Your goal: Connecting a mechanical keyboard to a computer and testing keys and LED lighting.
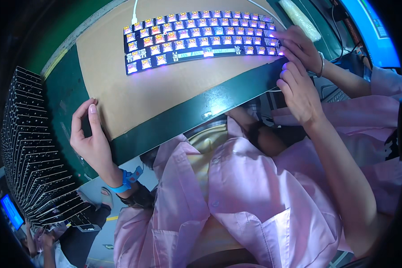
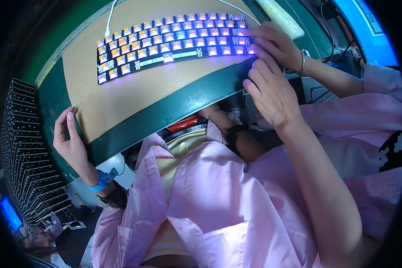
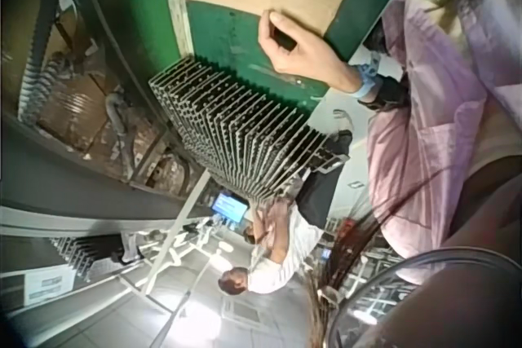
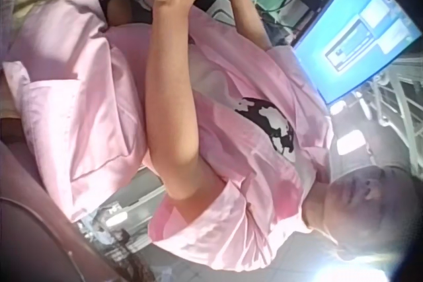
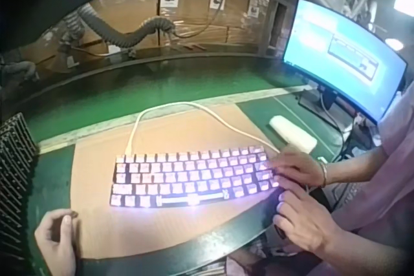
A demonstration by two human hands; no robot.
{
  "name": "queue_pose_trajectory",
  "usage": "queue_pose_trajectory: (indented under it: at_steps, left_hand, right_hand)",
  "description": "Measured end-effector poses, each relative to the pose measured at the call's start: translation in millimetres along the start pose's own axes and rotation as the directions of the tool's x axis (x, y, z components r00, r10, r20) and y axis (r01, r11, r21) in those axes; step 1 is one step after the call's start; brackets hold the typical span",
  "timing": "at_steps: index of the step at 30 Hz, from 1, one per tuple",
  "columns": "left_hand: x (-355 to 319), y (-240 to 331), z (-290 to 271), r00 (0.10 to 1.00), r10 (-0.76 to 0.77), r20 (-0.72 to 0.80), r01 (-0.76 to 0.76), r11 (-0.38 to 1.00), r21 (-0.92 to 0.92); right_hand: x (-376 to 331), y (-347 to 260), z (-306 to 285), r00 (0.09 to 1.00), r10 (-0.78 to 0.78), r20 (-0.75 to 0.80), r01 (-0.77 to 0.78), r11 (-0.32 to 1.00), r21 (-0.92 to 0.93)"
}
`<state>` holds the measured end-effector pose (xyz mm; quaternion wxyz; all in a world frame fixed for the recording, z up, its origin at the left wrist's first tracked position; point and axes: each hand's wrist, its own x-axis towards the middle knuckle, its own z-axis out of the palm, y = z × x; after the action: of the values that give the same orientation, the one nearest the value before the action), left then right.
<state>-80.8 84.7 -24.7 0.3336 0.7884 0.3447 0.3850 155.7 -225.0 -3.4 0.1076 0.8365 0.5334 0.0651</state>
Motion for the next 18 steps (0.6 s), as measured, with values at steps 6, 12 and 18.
queue_pose_trajectory:
  at_steps: [6, 12, 18]
  left_hand:
    - [0.1, -2.9, 0.1, 1.0, -0.009, 0.0, 0.009, 0.999, -0.032]
    - [-0.1, -5.9, -0.2, 1.0, -0.007, 0.0, 0.007, 0.999, -0.046]
    - [0.0, -5.4, -0.7, 1.0, -0.016, 0.008, 0.017, 0.998, -0.063]
  right_hand:
    - [2.3, 0.2, -0.8, 0.993, -0.096, -0.067, 0.089, 0.991, -0.101]
    - [1.0, 1.5, 4.9, 0.991, -0.13, -0.037, 0.128, 0.991, -0.039]
    - [1.8, 2.3, -0.4, 0.986, -0.151, -0.073, 0.145, 0.986, -0.081]
